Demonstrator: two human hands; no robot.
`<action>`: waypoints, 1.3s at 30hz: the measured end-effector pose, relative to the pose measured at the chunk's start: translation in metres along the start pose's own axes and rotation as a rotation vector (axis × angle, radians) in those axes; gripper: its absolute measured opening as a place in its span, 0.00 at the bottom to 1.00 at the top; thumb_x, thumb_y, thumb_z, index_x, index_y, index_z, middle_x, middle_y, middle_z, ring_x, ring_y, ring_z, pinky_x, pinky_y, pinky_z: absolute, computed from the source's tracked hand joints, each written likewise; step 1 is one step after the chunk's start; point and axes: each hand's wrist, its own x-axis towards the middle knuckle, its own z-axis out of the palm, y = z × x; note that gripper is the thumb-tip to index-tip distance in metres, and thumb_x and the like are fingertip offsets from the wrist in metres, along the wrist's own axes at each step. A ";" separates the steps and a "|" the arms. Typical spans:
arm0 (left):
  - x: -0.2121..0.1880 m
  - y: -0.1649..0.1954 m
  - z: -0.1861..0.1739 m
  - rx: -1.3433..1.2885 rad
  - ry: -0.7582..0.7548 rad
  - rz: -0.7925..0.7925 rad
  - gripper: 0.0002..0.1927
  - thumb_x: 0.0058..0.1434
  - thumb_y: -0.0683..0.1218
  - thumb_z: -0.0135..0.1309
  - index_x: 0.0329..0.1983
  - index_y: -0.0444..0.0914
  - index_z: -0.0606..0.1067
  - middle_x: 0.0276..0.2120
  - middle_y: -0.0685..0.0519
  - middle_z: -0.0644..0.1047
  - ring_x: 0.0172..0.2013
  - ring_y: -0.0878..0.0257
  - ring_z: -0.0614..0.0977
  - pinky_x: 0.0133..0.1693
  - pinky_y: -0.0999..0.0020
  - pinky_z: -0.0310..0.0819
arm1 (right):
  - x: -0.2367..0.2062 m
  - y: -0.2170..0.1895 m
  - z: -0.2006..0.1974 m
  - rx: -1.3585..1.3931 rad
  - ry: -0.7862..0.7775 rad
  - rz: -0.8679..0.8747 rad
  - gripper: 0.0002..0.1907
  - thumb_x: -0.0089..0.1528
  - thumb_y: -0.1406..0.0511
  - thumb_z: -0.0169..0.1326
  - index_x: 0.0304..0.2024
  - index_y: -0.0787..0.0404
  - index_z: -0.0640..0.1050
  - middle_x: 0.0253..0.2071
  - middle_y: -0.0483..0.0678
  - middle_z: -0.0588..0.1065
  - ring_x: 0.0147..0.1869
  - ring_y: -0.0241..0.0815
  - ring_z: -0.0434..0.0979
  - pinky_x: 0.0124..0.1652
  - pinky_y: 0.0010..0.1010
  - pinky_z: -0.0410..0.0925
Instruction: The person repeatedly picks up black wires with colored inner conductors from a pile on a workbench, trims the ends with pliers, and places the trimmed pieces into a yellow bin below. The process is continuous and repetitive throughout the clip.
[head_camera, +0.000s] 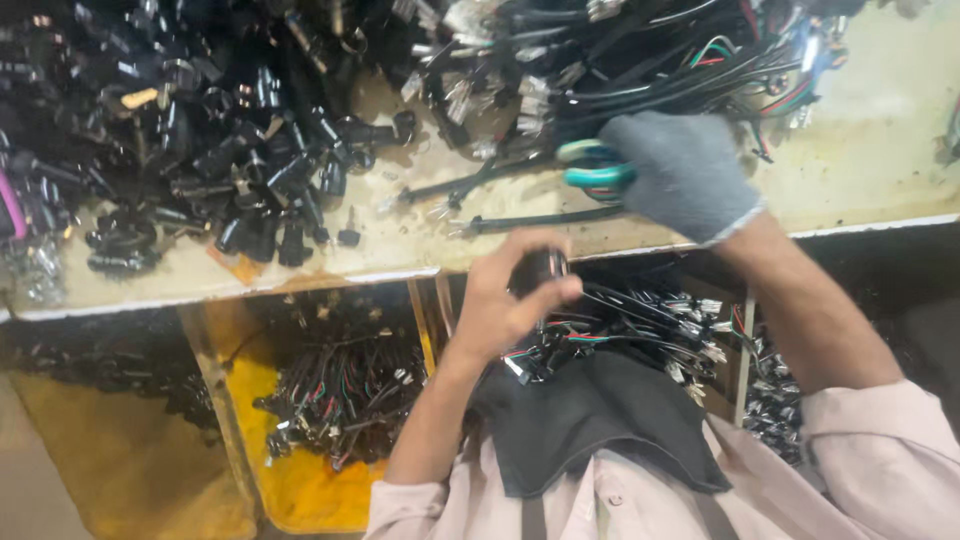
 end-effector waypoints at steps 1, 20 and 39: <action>0.002 0.000 0.002 0.011 0.023 -0.050 0.22 0.59 0.47 0.69 0.55 0.39 0.77 0.40 0.52 0.82 0.38 0.63 0.83 0.45 0.67 0.78 | -0.007 -0.003 -0.006 -0.003 0.004 0.000 0.10 0.59 0.64 0.66 0.40 0.57 0.78 0.33 0.50 0.77 0.37 0.54 0.80 0.35 0.43 0.69; -0.005 -0.019 -0.004 0.092 0.257 -0.133 0.15 0.65 0.50 0.60 0.51 0.37 0.78 0.37 0.54 0.80 0.36 0.67 0.79 0.42 0.72 0.74 | -0.077 -0.030 0.056 -0.031 -0.006 0.232 0.13 0.60 0.60 0.65 0.43 0.57 0.77 0.32 0.52 0.74 0.31 0.55 0.77 0.28 0.47 0.68; -0.029 -0.011 0.000 -0.247 -0.310 -0.260 0.20 0.73 0.50 0.48 0.65 0.38 0.71 0.46 0.50 0.82 0.40 0.66 0.82 0.47 0.69 0.76 | -0.092 -0.038 0.025 0.219 -0.166 -0.464 0.14 0.50 0.63 0.60 0.39 0.57 0.80 0.28 0.48 0.75 0.28 0.50 0.76 0.26 0.42 0.67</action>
